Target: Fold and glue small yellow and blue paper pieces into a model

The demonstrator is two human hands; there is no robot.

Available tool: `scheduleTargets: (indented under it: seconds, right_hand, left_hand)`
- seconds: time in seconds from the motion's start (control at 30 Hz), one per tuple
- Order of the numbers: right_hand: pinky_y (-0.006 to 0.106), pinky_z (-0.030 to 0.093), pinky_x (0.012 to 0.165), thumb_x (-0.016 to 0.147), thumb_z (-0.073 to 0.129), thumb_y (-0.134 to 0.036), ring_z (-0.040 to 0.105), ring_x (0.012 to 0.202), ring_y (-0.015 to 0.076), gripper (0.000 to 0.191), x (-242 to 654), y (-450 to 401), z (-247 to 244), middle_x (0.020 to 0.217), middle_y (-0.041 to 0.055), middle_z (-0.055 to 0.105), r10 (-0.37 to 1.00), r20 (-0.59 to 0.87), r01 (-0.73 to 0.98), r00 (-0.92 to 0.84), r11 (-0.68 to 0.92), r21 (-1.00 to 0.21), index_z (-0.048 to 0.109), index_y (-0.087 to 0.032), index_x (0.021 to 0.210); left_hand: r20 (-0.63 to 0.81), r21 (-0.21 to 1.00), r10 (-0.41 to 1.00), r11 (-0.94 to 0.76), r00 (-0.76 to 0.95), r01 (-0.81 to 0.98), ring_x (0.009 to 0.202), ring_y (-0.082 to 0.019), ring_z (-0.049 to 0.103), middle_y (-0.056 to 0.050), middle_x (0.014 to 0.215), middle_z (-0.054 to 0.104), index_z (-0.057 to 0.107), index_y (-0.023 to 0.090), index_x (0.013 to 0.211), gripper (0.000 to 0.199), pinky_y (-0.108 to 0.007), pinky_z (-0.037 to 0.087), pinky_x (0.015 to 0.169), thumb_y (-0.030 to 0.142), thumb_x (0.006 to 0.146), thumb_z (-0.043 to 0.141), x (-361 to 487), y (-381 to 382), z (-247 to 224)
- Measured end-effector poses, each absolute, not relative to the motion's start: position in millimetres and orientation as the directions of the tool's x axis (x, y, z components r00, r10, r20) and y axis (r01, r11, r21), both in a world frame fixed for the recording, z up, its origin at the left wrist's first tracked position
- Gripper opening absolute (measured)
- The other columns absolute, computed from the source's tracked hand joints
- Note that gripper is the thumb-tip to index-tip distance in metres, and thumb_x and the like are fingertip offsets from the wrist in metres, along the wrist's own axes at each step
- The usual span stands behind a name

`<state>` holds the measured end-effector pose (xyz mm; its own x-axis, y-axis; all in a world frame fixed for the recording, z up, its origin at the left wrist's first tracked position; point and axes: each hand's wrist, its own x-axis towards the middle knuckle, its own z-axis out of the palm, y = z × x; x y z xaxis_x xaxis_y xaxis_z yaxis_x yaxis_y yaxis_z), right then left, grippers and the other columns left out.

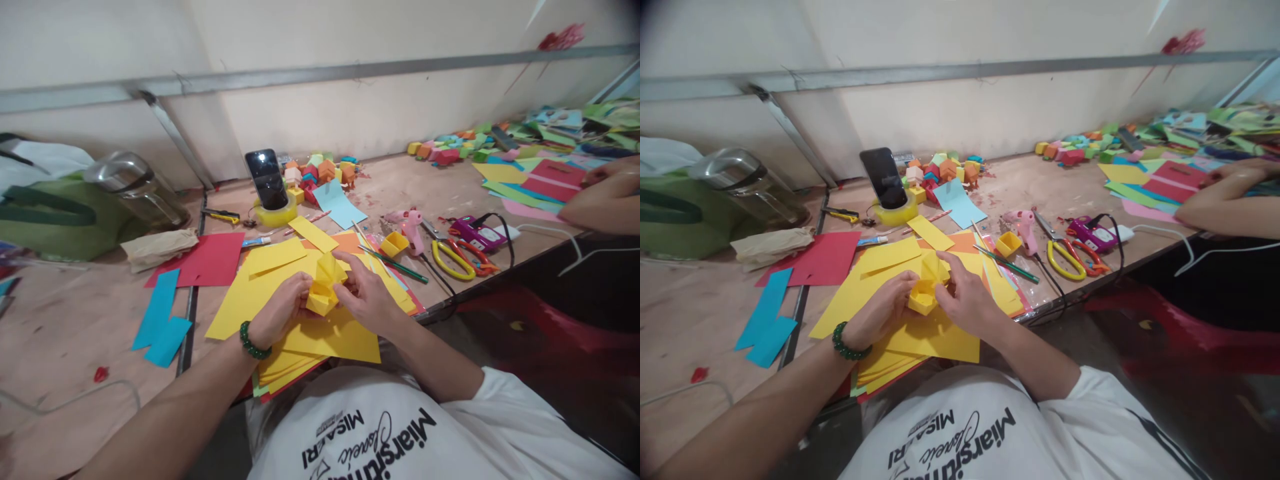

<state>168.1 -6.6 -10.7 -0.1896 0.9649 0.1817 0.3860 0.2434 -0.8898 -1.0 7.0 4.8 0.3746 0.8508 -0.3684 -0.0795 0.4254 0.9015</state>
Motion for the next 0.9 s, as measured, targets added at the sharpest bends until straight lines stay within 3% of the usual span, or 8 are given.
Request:
scheduleTargets:
  seconds: [0.13,0.23,0.33,0.4,0.5,0.63,0.77,0.9]
  right_hand:
    - [0.025,0.048,0.054,0.081,0.05,-0.019,0.058,0.055,0.0131,0.053,169,-7,-10,0.069,-0.0027,0.06,0.955,0.246,0.475,-0.163,0.295,-0.829,0.039,-0.018,0.133]
    - [0.032,0.055,0.068,0.081,0.053,-0.017,0.066,0.079,0.0187,0.057,170,-8,-13,0.1,0.0072,0.066,0.899,0.423,0.477,-0.11,0.421,-0.771,0.034,-0.022,0.135]
    - [0.038,0.055,0.086,0.082,0.054,-0.013,0.059,0.111,0.0228,0.043,171,-7,-14,0.124,0.0108,0.057,0.716,0.69,0.478,-0.105,0.645,-0.596,0.045,-0.025,0.122]
    - [0.041,0.052,0.093,0.083,0.053,-0.011,0.053,0.12,0.0231,0.028,173,-6,-12,0.13,0.0101,0.053,0.614,0.771,0.496,-0.167,0.728,-0.473,0.054,-0.025,0.106]
    - [0.042,0.051,0.095,0.086,0.053,-0.012,0.051,0.123,0.024,0.015,174,-4,-11,0.136,0.0101,0.048,0.579,0.772,0.542,-0.264,0.751,-0.378,0.062,-0.023,0.092]
    - [0.04,0.051,0.095,0.087,0.055,-0.013,0.05,0.123,0.0239,0.015,176,-2,-11,0.139,0.0103,0.046,0.57,0.756,0.541,-0.322,0.766,-0.347,0.067,-0.021,0.086]
    - [0.041,0.05,0.097,0.086,0.053,-0.007,0.047,0.126,0.0239,0.021,176,-1,-12,0.141,0.0082,0.044,0.524,0.775,0.531,-0.355,0.795,-0.294,0.068,-0.022,0.085]
    - [0.044,0.048,0.099,0.087,0.051,-0.007,0.044,0.126,0.0243,0.022,173,-1,-10,0.139,0.01,0.046,0.492,0.766,0.538,-0.413,0.811,-0.231,0.067,-0.02,0.079]
  left_hand:
    - [-0.174,0.985,0.943,0.163,0.284,0.062,0.054,-0.009,0.047,0.007,0.059,0.044,0.049,0.021,0.077,0.015,-0.02,0.046,0.054,0.031,0.075,0.059,-1,3,2]
    - [0.073,0.981,0.953,-0.122,0.294,0.153,0.063,-0.011,0.049,0.004,0.07,0.05,0.05,0.02,0.08,0.015,-0.022,0.044,0.059,0.032,0.079,0.059,-1,-1,1]
    - [0.198,0.937,0.932,-0.271,0.303,0.22,0.065,-0.011,0.051,0.002,0.076,0.052,0.049,0.02,0.084,0.015,-0.023,0.044,0.061,0.032,0.081,0.058,-1,-4,0]
    - [0.227,0.919,0.923,-0.309,0.31,0.246,0.063,-0.01,0.051,0.002,0.076,0.052,0.048,0.02,0.087,0.016,-0.023,0.044,0.06,0.031,0.081,0.059,0,-6,-1]
    - [0.193,0.939,0.932,-0.266,0.307,0.219,0.064,-0.011,0.054,0.002,0.076,0.054,0.047,0.02,0.096,0.023,-0.023,0.046,0.062,0.031,0.081,0.061,0,-7,-2]
    - [0.039,0.99,0.955,-0.076,0.294,0.115,0.072,-0.013,0.056,-0.003,0.088,0.059,0.048,0.019,0.113,0.049,-0.025,0.047,0.065,0.036,0.072,0.068,0,-4,-3]
    - [-0.14,0.99,0.916,0.133,0.377,0.045,0.062,-0.01,0.046,0.002,0.067,0.049,0.058,0.015,0.077,0.03,-0.021,0.04,0.055,0.044,0.071,0.066,-2,2,-2]
    - [-0.168,0.984,0.887,0.178,0.43,0.017,0.055,-0.008,0.038,0.005,0.056,0.04,0.051,0.016,0.059,0.033,-0.02,0.033,0.051,0.043,0.072,0.064,-3,6,-1]
